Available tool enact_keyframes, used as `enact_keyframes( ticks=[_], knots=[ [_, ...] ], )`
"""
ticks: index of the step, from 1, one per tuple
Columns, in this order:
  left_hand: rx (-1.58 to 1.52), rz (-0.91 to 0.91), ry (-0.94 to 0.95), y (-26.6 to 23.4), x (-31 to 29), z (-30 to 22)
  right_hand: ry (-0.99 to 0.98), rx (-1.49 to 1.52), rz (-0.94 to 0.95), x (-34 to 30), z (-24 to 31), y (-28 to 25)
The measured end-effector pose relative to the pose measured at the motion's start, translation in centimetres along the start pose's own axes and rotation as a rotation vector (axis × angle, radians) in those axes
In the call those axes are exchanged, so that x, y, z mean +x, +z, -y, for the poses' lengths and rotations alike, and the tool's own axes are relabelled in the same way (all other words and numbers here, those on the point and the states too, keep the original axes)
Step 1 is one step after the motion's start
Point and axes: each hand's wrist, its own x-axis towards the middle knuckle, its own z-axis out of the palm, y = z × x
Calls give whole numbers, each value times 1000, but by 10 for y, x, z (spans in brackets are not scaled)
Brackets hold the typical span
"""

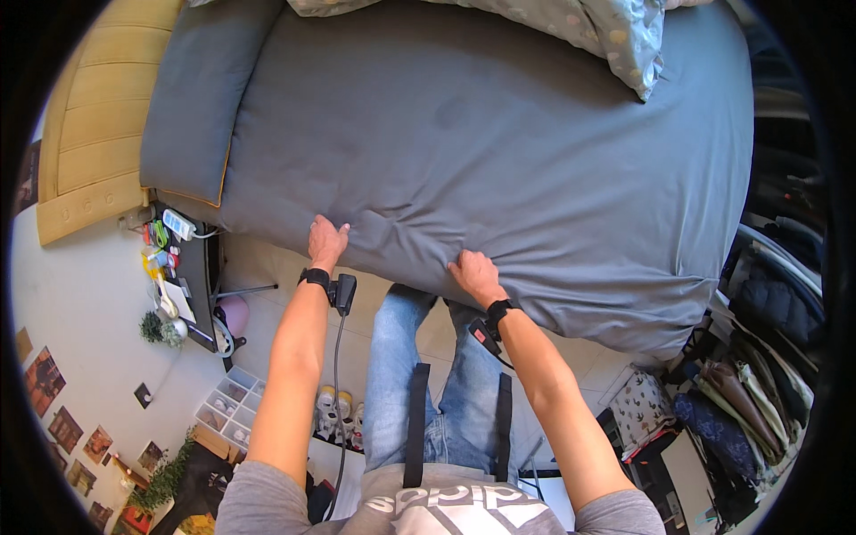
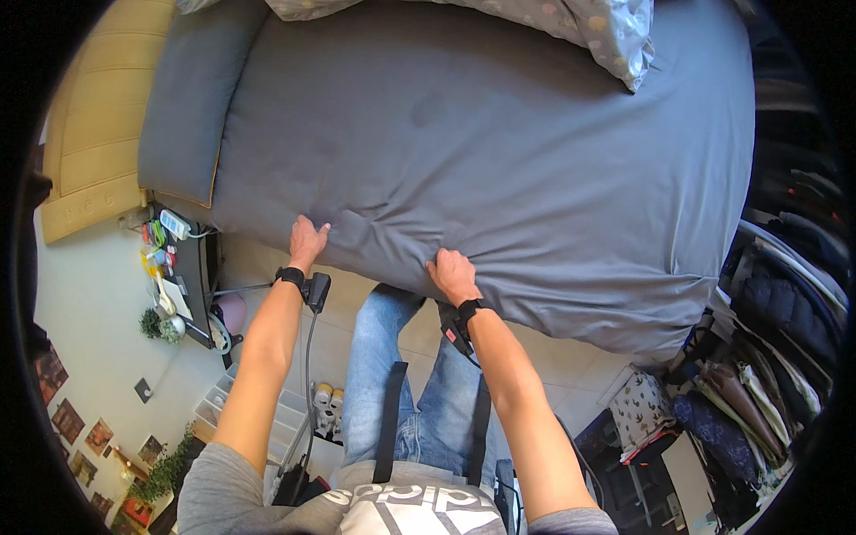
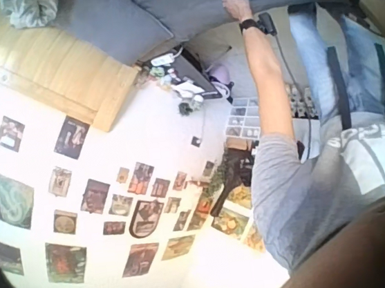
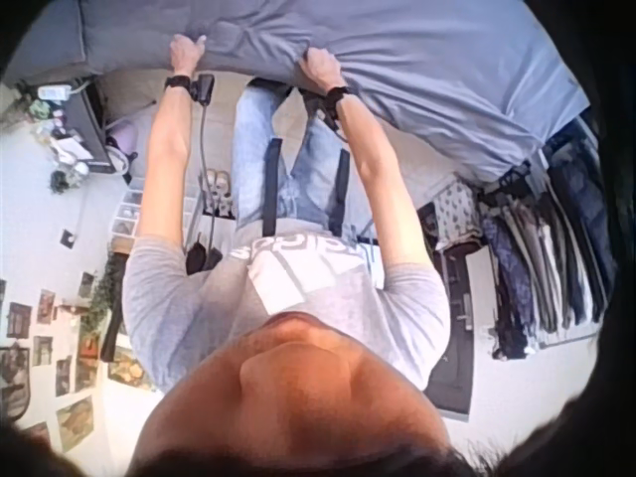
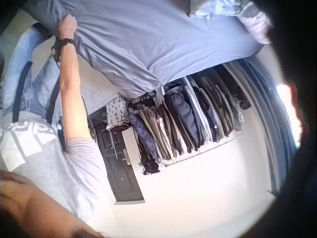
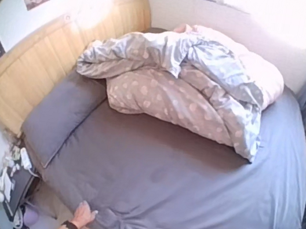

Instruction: The person mops the tiled floor with a flat mop, then makes the bed by smoothing and tucking the fitted sheet around the mattress corners. The room contains a bed, clothes rack, and stacked linens.

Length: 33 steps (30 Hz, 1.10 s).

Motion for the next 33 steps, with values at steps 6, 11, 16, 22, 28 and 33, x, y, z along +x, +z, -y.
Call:
enact_keyframes(
  ticks=[6, 11, 16, 22, 28, 33],
  knots=[
    [-14, -192, 60, -10, 30, 13, -3, 38, 33, 7, 28, 0],
    [-50, -270, -10, -37, 82, 37, 41, 86, 46, 37, 90, 9],
    [-77, -284, -101, -83, 142, 79, 134, 38, -40, 69, 157, 35],
    [-60, -209, -100, -124, 201, 114, 261, 53, -97, 96, 194, 49],
    [42, -64, -26, -141, 227, 120, 360, 50, 3, 110, 202, 48],
    [13, -75, 10, -141, 233, 118, 404, 163, -23, 117, 196, 64]
  ],
)
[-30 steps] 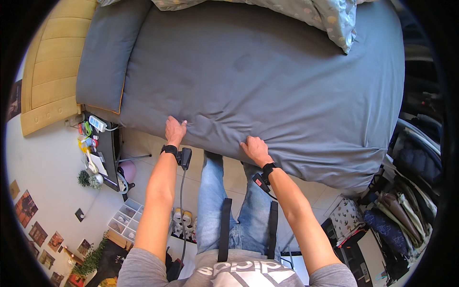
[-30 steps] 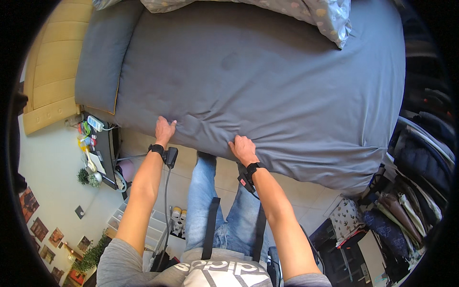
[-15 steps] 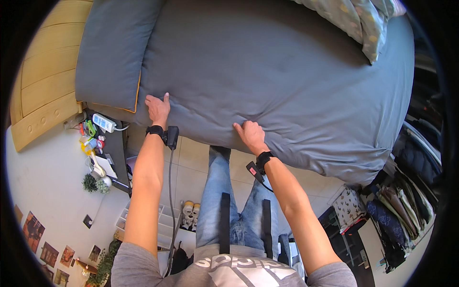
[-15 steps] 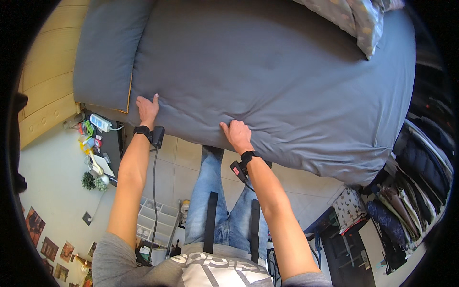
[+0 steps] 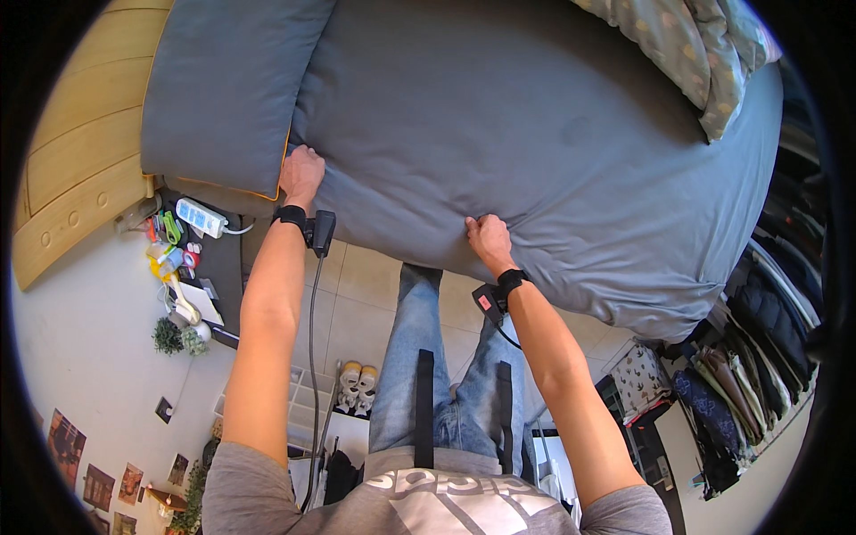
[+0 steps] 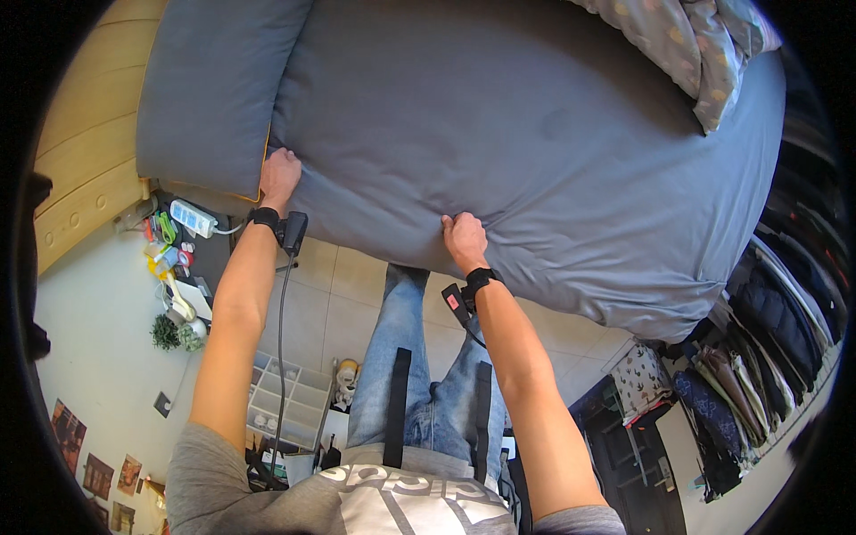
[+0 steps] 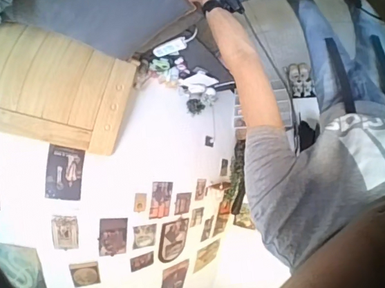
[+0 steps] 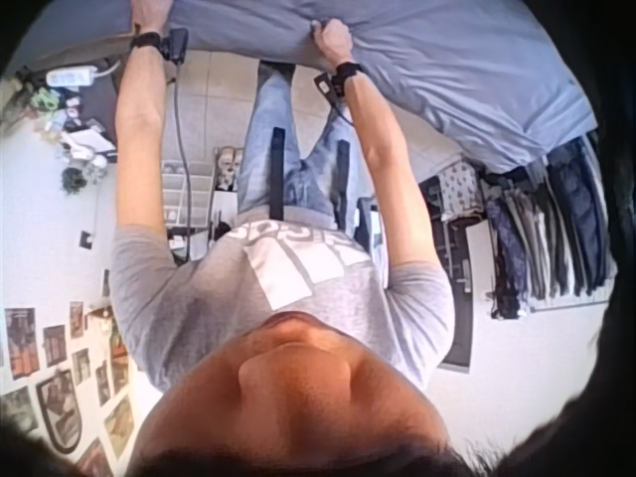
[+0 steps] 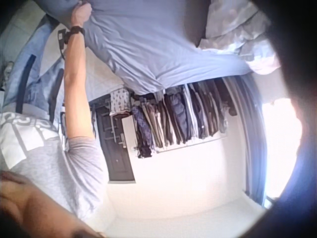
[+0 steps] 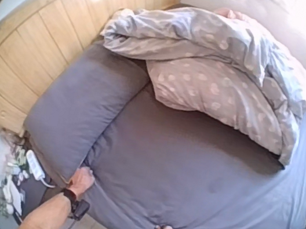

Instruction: The person mops the tiled floor with a flat mop, then makes the bed by smoothing and tucking the fitted sheet around the mattress corners. The room contains a bed, clothes rack, and stacked linens.

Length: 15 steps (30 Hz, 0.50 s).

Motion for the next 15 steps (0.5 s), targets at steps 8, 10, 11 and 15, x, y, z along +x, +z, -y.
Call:
enact_keyframes(
  ticks=[8, 10, 11, 15],
  knots=[
    [-137, -148, -99, 5, 7, -2, -11, 100, -19, 1, -7, 6],
    [-153, -162, -143, 6, 11, -6, 3, 138, 3, 0, -5, 3],
    [-169, -146, -154, 6, 14, -9, 11, 171, 14, -1, -3, 1],
    [-202, -81, -149, 0, 31, -10, 93, 298, 58, -1, 7, 3]
  ],
)
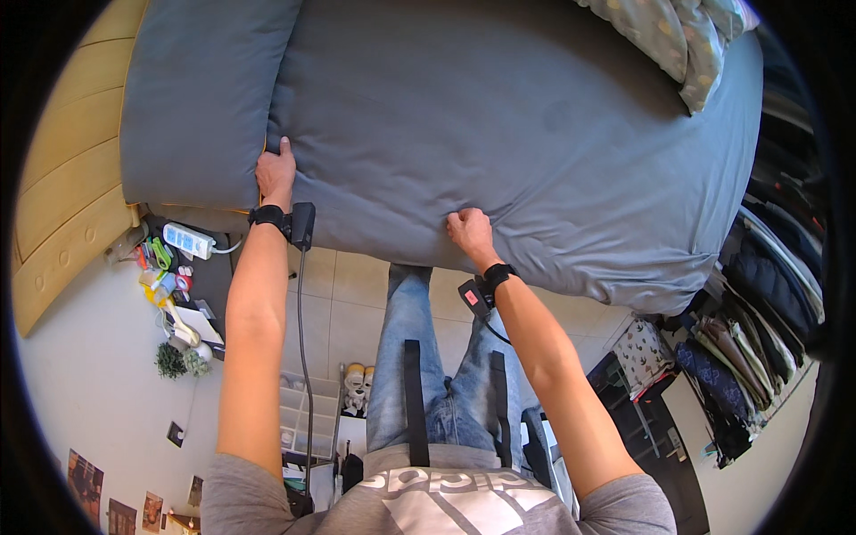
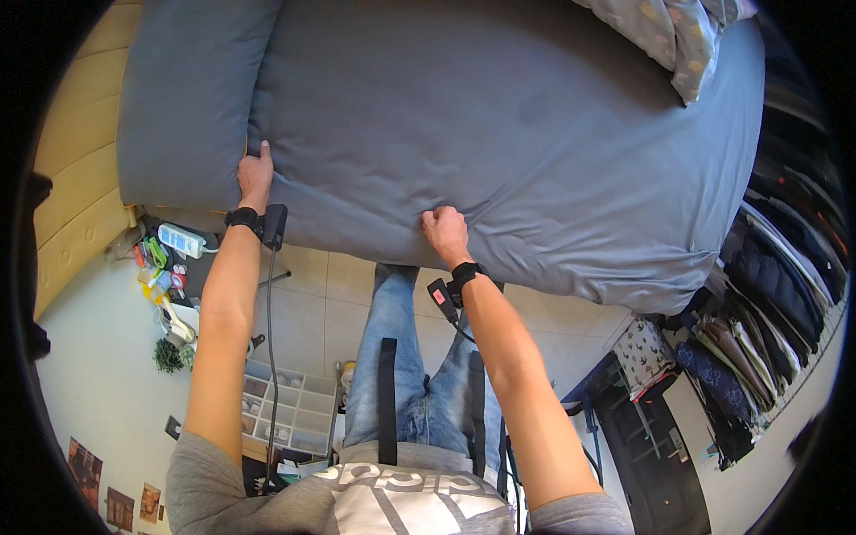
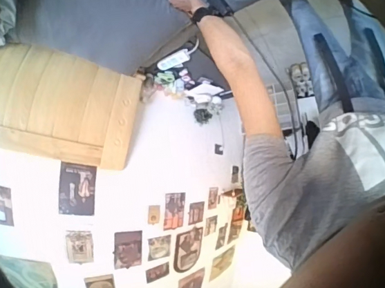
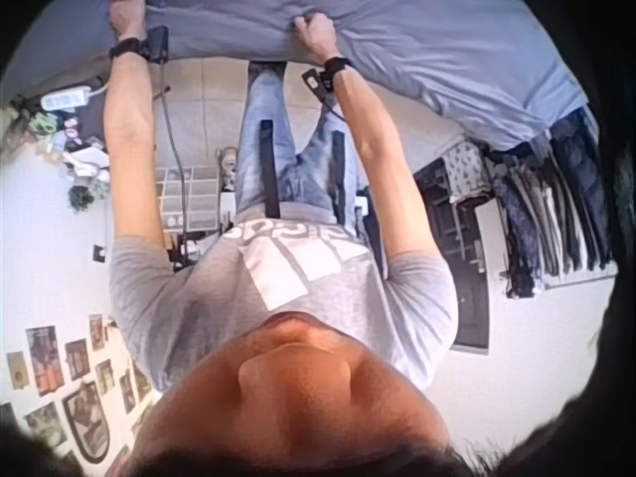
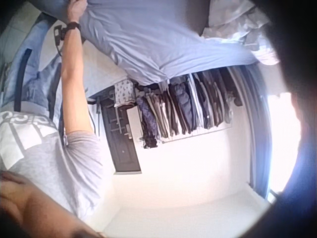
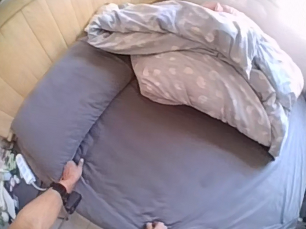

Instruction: The person mops the tiled floor with a flat mop, then makes the bed by smoothing and tucking the fitted sheet around the mattress corners. The room contains a bed, clothes rack, and stacked linens.

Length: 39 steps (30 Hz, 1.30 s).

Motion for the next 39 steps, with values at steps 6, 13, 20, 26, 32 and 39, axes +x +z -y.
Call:
enact_keyframes(
  ticks=[6, 13, 20, 26, 32, 39],
  knots=[
    [-144, -47, 83, 9, 6, 2, 59, -82, 13, 1, 7, 4],
    [-55, -96, 80, 10, 7, -5, 1, -60, -26, 1, 5, 6],
    [94, -133, -10, 1, -20, -8, 10, -296, -171, -14, 17, -3],
    [94, 19, -2, -11, -18, -8, 100, -365, -156, -27, 20, -21],
    [7, 23, 113, -7, -9, -1, 156, -196, -140, -9, 11, -6],
    [30, -59, 121, -4, -8, 2, 20, -93, -57, -5, -5, -11]
  ],
)
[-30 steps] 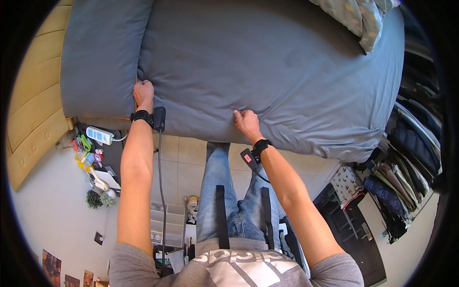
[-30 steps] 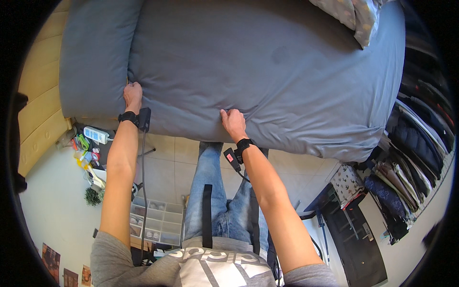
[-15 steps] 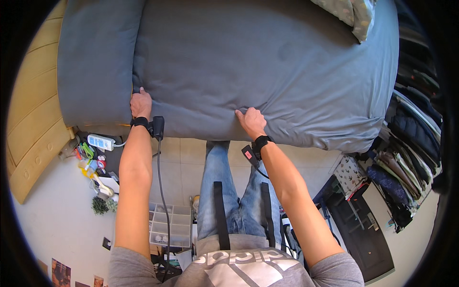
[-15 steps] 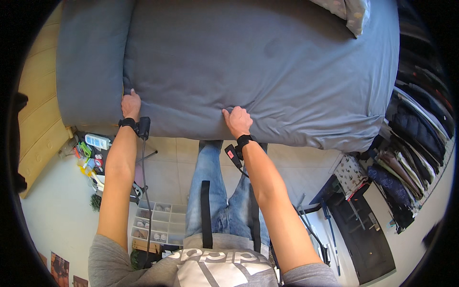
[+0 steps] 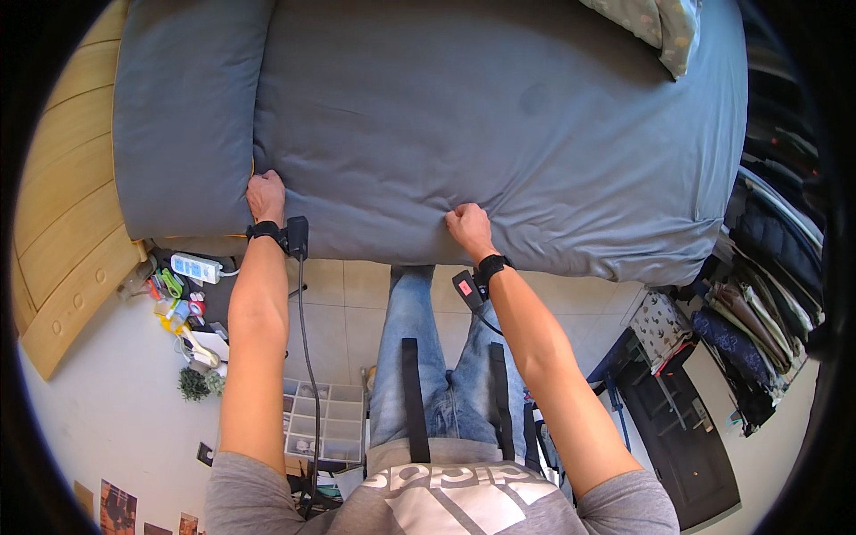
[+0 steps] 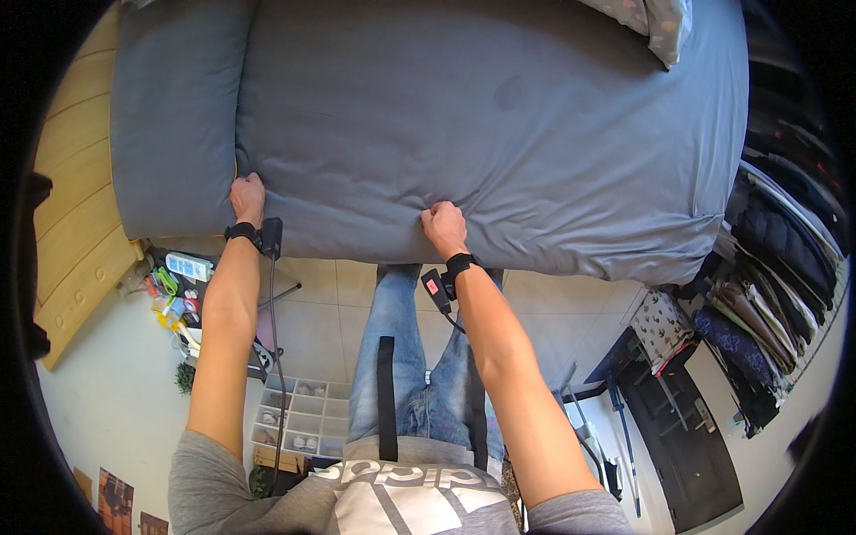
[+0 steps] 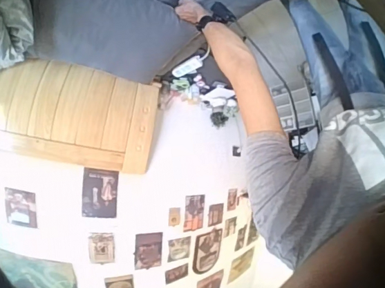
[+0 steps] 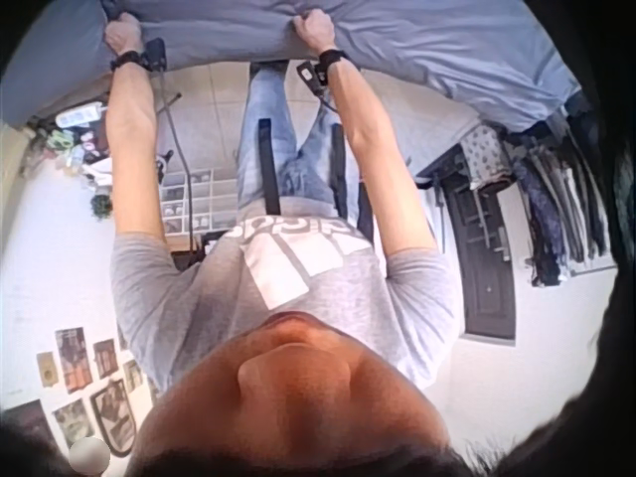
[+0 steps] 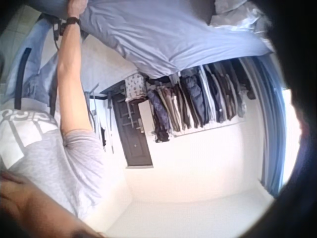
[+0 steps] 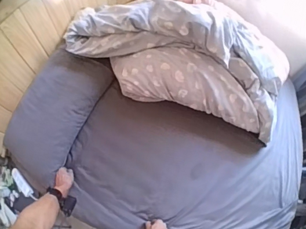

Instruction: The person mops the tiled floor with a flat mop, then makes the bed by smoothing and tucking the fitted sheet around the mattress corners. The room contains a bed, clothes rack, and stacked linens.

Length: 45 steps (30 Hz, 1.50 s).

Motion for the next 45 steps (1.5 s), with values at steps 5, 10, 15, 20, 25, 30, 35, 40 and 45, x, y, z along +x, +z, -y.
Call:
enact_keyframes(
  ticks=[5, 10, 15, 20, 25, 30, 35, 40, 45],
  knots=[
    [-5, -69, -67, 4, -3, -3, -12, 91, -24, -1, 2, 0],
    [-66, -150, 56, 8, -2, 1, -228, 245, 31, -6, 56, 16],
    [74, -241, 179, 14, 3, 9, -335, 78, 89, -15, 112, 35],
    [-132, -150, 231, 17, 22, 17, -424, -31, 104, -23, 109, 41],
    [-268, -80, 207, 25, 39, 25, -409, -30, 132, -33, 82, 43],
    [-303, -77, 237, 23, 40, 28, -381, -93, 179, -36, 49, 34],
    [-270, -138, 272, 12, 45, 27, -397, -103, 94, -38, 41, 29],
    [-308, -162, 298, 13, 60, 37, -466, -152, -115, -44, 56, 22],
    [-143, -213, 180, 20, 52, 14, -611, -124, -321, -40, 51, 6]
  ],
)
